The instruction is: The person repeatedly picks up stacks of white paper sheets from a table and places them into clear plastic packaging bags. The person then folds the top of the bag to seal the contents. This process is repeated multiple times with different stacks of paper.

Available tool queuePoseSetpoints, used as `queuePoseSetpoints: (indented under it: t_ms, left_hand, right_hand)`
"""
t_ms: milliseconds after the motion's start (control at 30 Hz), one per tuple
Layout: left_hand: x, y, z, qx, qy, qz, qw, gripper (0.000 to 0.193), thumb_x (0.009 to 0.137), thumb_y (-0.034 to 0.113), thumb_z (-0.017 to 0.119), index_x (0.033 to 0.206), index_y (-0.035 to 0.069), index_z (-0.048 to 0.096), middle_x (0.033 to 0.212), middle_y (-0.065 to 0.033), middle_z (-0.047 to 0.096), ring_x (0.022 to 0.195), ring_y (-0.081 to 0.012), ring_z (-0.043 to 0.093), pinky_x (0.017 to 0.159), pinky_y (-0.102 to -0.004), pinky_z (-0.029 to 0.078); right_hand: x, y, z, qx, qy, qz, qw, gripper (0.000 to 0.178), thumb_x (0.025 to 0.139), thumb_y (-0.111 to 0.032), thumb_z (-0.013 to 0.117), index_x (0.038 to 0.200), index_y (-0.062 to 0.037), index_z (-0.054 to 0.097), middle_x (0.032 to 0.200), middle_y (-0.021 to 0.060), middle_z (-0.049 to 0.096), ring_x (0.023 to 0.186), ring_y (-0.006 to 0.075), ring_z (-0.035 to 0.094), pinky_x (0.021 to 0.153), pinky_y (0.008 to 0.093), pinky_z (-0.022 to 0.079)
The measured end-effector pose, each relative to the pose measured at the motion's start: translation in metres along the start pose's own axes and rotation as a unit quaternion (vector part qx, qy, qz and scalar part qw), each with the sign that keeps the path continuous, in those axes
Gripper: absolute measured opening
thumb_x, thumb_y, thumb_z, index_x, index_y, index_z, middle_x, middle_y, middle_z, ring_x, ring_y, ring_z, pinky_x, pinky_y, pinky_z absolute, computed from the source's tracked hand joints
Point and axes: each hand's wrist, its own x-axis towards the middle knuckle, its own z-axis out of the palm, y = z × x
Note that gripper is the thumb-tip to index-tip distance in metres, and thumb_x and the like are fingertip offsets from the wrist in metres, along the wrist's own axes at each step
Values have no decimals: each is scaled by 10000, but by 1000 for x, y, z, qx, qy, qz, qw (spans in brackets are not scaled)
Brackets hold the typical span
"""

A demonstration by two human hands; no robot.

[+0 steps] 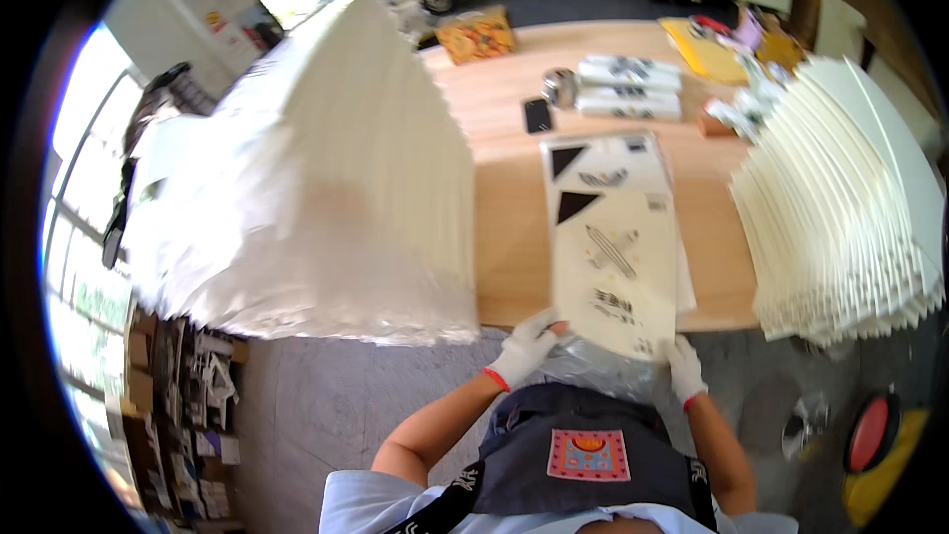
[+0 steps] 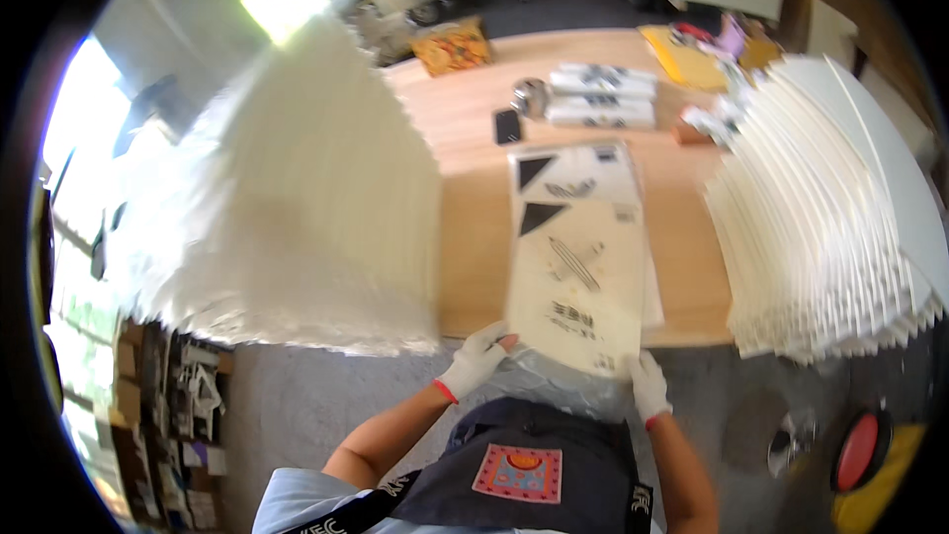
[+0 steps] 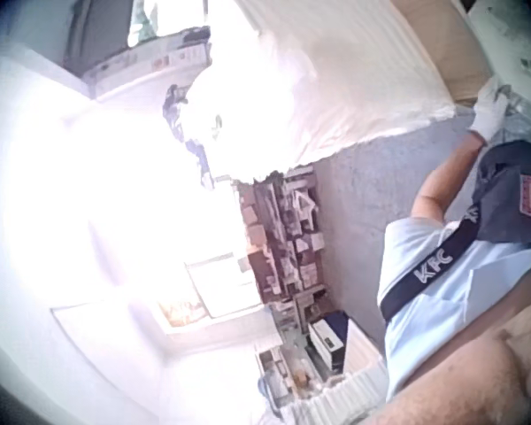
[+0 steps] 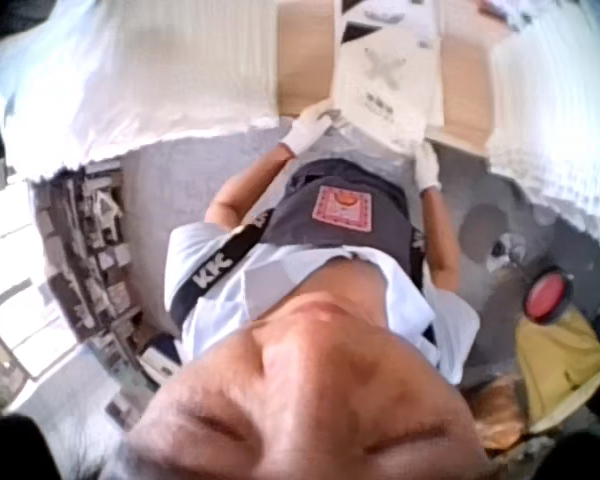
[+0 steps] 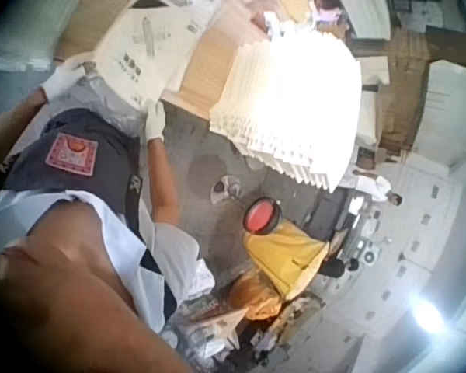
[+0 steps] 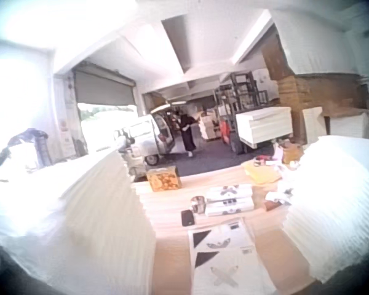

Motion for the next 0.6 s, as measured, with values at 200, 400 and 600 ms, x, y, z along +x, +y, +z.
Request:
queuePoseSetpoints:
  t_ms: [200,400,600]
  left_hand:
    - [-42,191,-66,257,53,304,916,170,887,224,562,811,79,515,730,-133,567,614,-332,576,540,-388,453]
    - [-149,246,-190,216,383,458,772,292,898,178,574,1146,25,572,805,-43,646,624,-146,619,501,-255,517]
    - [-176,271,-378,104,575,377,719,315,929,268,495,1067,0,587,859,-41,600,764,-102,604,651,-231,499]
  right_hand:
    - [-2,-106,42,489,-233,62,838,368,957,-206,475,1262,0,469,1198,100,559,1067,187,547,923,334,445]
    - [42,-327,36,427,-349,-183,814,384,949,-221,511,1266,-7,486,1200,77,564,1030,133,560,866,287,475]
    - [50,-538,103,233,-368,-312,844,349,895,-348,587,860,-2,619,683,60,614,487,119,539,430,261,445]
